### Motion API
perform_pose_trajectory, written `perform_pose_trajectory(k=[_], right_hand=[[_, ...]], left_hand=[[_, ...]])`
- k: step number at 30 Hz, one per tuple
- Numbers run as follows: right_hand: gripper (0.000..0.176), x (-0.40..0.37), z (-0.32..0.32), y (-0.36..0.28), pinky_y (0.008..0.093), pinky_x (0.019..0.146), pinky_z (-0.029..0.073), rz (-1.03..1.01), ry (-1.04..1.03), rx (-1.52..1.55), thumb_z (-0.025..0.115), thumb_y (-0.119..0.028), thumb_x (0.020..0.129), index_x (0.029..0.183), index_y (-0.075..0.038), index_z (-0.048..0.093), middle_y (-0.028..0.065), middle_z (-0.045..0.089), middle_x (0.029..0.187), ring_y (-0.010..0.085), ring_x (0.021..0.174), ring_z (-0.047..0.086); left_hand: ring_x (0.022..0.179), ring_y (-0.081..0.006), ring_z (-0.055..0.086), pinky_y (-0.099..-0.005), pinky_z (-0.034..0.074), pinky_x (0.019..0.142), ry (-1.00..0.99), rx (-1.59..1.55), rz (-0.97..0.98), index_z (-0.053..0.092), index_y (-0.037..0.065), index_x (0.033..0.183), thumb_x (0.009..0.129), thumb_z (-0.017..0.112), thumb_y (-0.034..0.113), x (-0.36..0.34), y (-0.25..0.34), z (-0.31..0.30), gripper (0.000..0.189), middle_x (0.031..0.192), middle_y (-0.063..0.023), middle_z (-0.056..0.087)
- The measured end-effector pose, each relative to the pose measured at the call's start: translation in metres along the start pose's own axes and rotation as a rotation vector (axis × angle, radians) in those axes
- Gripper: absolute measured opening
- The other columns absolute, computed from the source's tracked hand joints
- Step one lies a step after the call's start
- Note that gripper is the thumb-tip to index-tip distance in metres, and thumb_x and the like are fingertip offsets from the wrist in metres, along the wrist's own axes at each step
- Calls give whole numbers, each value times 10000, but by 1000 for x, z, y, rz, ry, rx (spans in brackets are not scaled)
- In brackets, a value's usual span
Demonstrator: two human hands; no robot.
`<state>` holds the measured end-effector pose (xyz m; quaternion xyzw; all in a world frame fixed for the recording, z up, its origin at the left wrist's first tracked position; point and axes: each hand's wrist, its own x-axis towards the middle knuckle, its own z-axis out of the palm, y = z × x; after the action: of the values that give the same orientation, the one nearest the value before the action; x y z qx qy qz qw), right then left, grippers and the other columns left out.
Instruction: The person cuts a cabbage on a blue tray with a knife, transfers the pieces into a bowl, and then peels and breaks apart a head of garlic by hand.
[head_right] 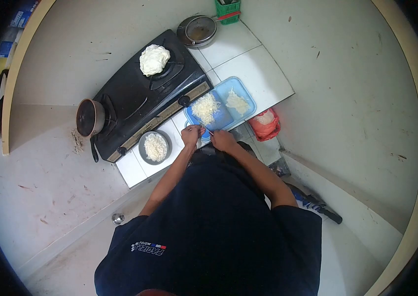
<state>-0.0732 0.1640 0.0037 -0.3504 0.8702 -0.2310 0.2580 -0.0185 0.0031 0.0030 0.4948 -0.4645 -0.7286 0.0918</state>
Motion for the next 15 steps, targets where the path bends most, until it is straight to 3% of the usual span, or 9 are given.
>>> perform_pose_trajectory(k=[15], right_hand=[[398, -12, 0, 6, 576, 705, 534, -2, 11, 59, 569, -348, 960, 926, 42, 641, 281, 665, 780, 475, 744, 664]], left_hand=[[749, -246, 743, -305, 620, 649, -8, 104, -7, 667, -116, 909, 881, 654, -20, -2, 6, 0, 101, 863, -196, 725]])
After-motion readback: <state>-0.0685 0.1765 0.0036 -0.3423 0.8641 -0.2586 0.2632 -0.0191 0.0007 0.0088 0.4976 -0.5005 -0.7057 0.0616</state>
